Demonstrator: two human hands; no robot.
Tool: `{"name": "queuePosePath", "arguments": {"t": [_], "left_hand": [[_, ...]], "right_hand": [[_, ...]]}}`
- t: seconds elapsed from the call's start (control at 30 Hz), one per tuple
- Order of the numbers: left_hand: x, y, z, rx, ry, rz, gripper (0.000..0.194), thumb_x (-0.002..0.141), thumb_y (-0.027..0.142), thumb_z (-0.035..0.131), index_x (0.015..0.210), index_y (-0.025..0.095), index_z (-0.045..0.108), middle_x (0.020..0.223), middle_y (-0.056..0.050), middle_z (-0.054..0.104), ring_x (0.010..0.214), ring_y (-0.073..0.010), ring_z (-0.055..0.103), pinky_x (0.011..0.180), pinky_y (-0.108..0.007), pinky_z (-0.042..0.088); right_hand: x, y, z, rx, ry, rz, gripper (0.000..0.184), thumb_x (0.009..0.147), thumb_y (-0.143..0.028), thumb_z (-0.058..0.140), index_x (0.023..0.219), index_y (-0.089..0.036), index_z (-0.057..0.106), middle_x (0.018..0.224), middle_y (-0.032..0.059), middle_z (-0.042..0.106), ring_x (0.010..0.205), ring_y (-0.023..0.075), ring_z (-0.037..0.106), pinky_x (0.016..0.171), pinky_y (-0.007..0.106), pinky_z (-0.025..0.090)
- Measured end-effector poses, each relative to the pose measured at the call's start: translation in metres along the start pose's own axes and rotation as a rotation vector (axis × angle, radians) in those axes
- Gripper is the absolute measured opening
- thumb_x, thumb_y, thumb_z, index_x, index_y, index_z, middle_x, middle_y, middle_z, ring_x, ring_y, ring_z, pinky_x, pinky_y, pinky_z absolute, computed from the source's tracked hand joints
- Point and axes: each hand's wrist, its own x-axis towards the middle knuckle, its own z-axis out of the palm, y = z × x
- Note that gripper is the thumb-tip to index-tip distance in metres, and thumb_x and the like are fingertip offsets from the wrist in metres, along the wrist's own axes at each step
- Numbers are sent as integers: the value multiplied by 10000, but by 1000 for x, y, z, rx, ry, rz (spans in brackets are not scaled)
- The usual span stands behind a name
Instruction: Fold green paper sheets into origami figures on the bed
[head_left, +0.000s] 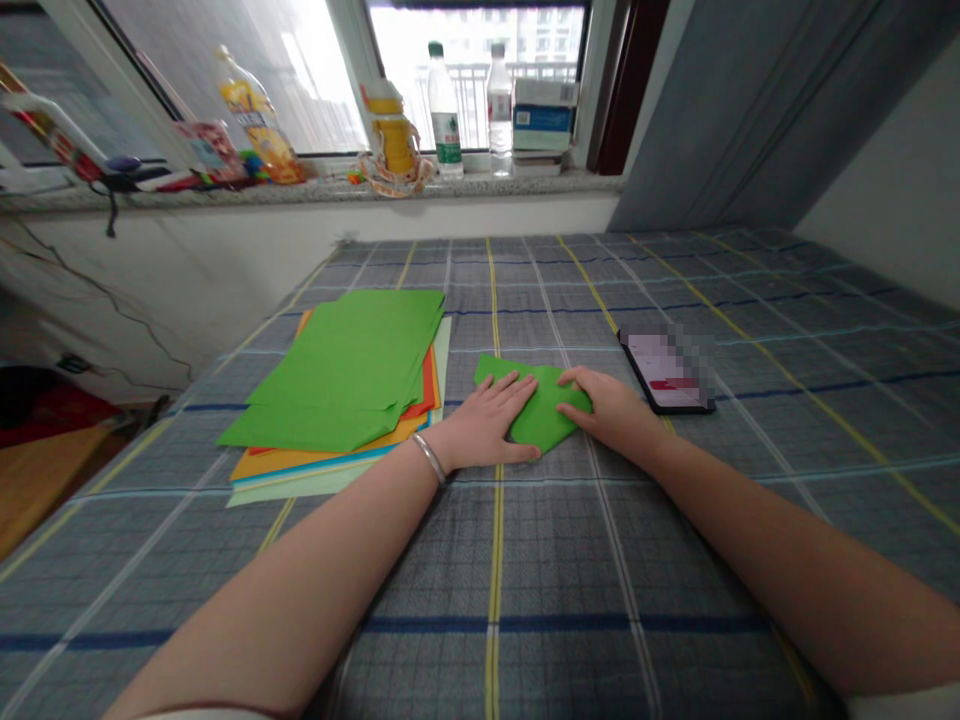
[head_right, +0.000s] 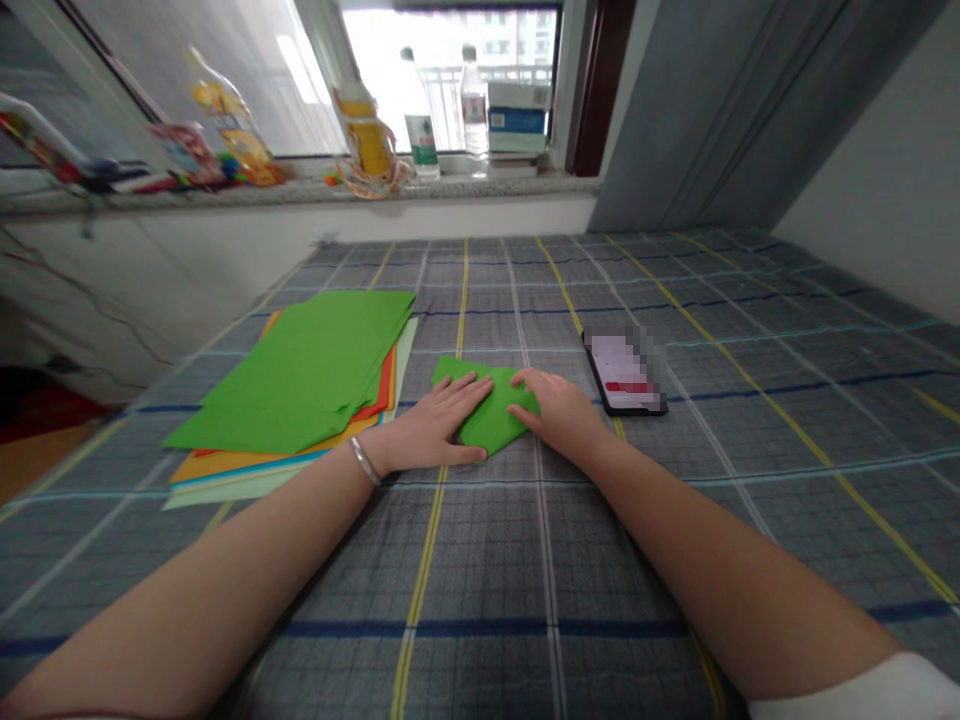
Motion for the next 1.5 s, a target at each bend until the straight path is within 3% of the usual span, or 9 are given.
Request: {"name": "queuePosePath", "arguments": {"t": [0.23, 0.8, 1.1, 1.5], "left_hand": [[0, 2, -2, 12, -32, -11, 909, 852, 646, 420, 1499, 96, 97, 1577, -145, 85, 1465, -270, 38, 1174, -456, 70], [-2, 1, 2, 81, -9, -8, 827, 896, 650, 331, 1504, 129, 126, 1579, -114, 85, 1466, -266, 37, 1170, -488, 49], [-6, 1, 4, 132, 1, 42, 737, 941, 578, 283, 1497, 111, 153, 1573, -136, 104, 1464, -244, 72, 1181, -417, 80], [-3, -2, 7, 76, 12, 35, 855, 884, 668, 334, 1499, 105, 145, 1576, -136, 102, 1464, -270, 51, 1181, -422, 95]], "right_hand": [[2, 2, -1, 46, -32, -72, 140, 859, -274, 578, 977, -207, 613, 972, 50, 651, 941, 204, 601, 861, 343, 453], [0, 3, 1, -58, -42, -102, 258, 884, -284, 557, 1092, -272, 710, 917, 40, 624, 796, 159, 591, 749, 285, 453], [0, -2, 0, -85, -50, -91, 259, 891, -296, 544, 1092, -275, 706, 916, 40, 621, 792, 158, 600, 755, 279, 459], [0, -3, 0, -117, -44, -90, 257, 886, -308, 556, 1088, -281, 712, 899, 36, 621, 769, 155, 587, 718, 277, 445]]}}
